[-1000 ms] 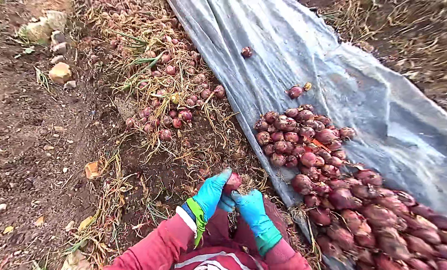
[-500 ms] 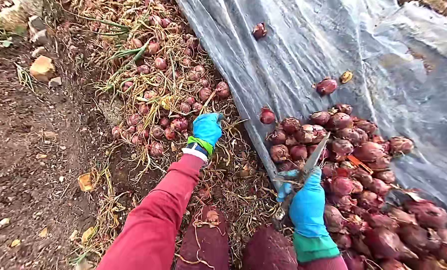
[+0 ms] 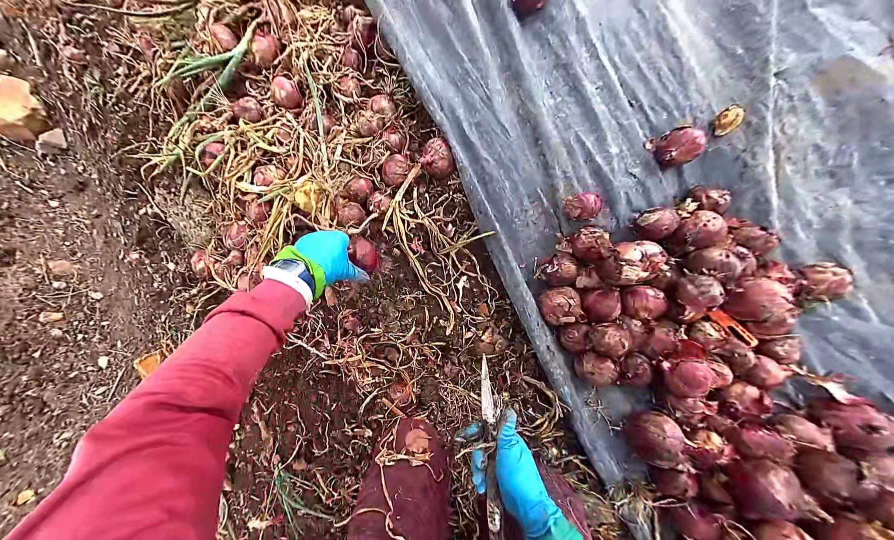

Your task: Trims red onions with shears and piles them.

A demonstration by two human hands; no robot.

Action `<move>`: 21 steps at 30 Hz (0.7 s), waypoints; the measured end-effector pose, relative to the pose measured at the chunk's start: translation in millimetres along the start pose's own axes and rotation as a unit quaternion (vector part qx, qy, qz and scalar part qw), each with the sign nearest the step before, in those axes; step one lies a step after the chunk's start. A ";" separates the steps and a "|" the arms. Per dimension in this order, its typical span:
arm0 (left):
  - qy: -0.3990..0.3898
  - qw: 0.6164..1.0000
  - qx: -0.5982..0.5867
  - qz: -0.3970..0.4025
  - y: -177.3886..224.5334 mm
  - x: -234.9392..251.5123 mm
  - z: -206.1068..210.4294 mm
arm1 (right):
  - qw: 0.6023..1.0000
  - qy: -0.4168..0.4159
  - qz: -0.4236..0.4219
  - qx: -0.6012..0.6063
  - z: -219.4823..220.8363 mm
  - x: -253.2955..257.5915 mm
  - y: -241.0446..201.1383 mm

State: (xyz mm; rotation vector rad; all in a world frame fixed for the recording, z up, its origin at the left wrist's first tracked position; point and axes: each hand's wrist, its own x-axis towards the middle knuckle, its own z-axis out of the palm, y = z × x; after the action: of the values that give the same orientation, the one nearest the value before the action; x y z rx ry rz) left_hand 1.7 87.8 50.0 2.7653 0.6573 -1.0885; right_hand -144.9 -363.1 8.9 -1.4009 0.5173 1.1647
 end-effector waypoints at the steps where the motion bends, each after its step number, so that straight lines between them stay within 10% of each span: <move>1: 0.011 0.998 -0.050 0.026 9.9 -29.1 -0.5 | 0.999 -0.029 -0.005 0.019 4.7 1.7 -4.5; 5: 0.007 0.952 -0.268 0.146 67.9 -154.6 18.0 | 0.976 -0.159 -0.147 0.007 32.2 -8.7 -41.0; 8: -0.113 0.922 -0.312 0.201 104.0 -216.3 50.1 | 0.962 -0.085 -0.257 -0.030 36.5 -36.0 -61.2; 14: -0.021 0.982 -0.067 0.176 129.5 -275.7 51.8 | 0.958 -0.074 -0.223 -0.165 -12.2 -89.1 -34.2; 18: 0.099 0.959 -0.184 0.193 158.8 -326.4 67.0 | 0.956 -0.053 -0.243 -0.157 -41.7 -116.5 7.6; 21: -0.025 0.939 -0.066 0.336 206.8 -365.7 84.0 | 0.934 -0.109 -0.236 -0.246 -58.9 -140.1 13.3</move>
State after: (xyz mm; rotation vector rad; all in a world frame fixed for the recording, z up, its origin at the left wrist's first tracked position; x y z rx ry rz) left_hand -201.1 -249.5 219.1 2.5088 -0.2204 -0.8997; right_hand -192.7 -464.8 112.2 -1.6694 -0.2862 1.0651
